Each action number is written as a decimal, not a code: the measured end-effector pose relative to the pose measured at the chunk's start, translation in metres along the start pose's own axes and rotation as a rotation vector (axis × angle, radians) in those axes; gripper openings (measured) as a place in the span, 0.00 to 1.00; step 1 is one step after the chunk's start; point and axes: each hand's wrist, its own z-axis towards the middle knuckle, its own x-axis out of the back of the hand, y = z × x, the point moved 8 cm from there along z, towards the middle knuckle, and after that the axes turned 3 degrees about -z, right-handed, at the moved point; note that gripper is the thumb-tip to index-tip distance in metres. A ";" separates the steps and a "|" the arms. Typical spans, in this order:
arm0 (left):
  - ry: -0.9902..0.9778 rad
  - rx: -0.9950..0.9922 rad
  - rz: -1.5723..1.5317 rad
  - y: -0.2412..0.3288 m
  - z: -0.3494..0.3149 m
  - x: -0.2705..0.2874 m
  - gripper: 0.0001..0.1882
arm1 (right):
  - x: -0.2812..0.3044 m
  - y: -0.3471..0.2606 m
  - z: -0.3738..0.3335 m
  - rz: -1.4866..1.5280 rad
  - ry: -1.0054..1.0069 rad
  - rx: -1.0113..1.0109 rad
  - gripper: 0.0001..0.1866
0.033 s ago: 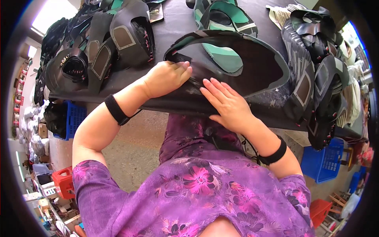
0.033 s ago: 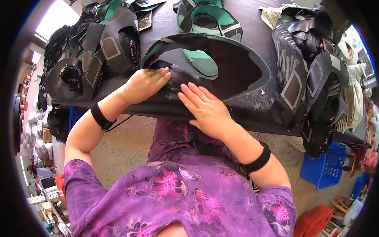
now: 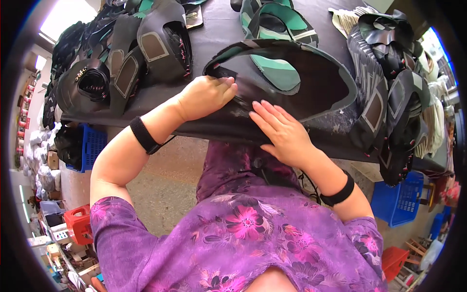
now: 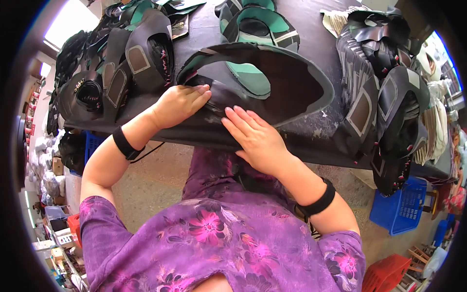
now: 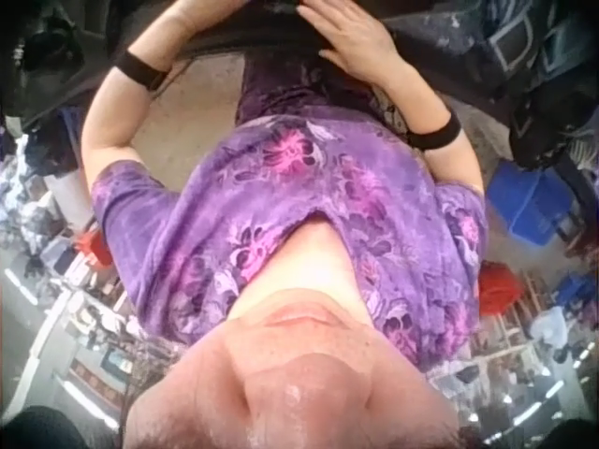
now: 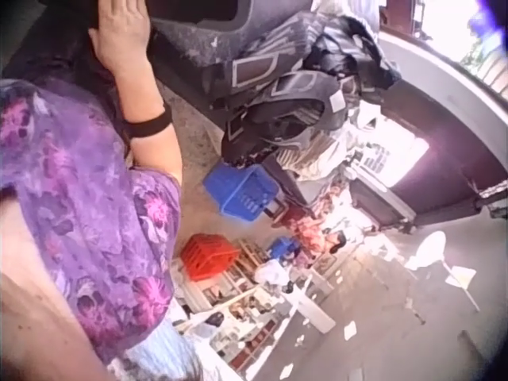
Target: The recorder is inspecting and organizing various black and green shoe upper components on a manufacturing table.
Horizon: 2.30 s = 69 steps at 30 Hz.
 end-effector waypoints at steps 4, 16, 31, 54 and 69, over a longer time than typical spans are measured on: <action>0.149 0.108 -0.068 0.001 -0.002 0.014 0.16 | 0.027 -0.001 0.003 0.071 0.111 -0.080 0.34; 0.165 0.310 -0.056 0.041 0.015 0.058 0.15 | 0.041 0.007 0.044 -0.638 0.050 0.086 0.06; -0.121 0.182 -0.599 -0.005 0.004 0.023 0.10 | 0.043 0.015 0.035 -0.301 -0.006 0.124 0.20; 0.171 0.322 -0.395 0.015 -0.001 0.031 0.13 | 0.042 -0.023 0.071 -0.960 -0.092 0.436 0.08; 0.083 0.377 -0.373 0.020 -0.040 0.006 0.43 | 0.020 0.000 0.046 -0.814 -0.294 0.441 0.03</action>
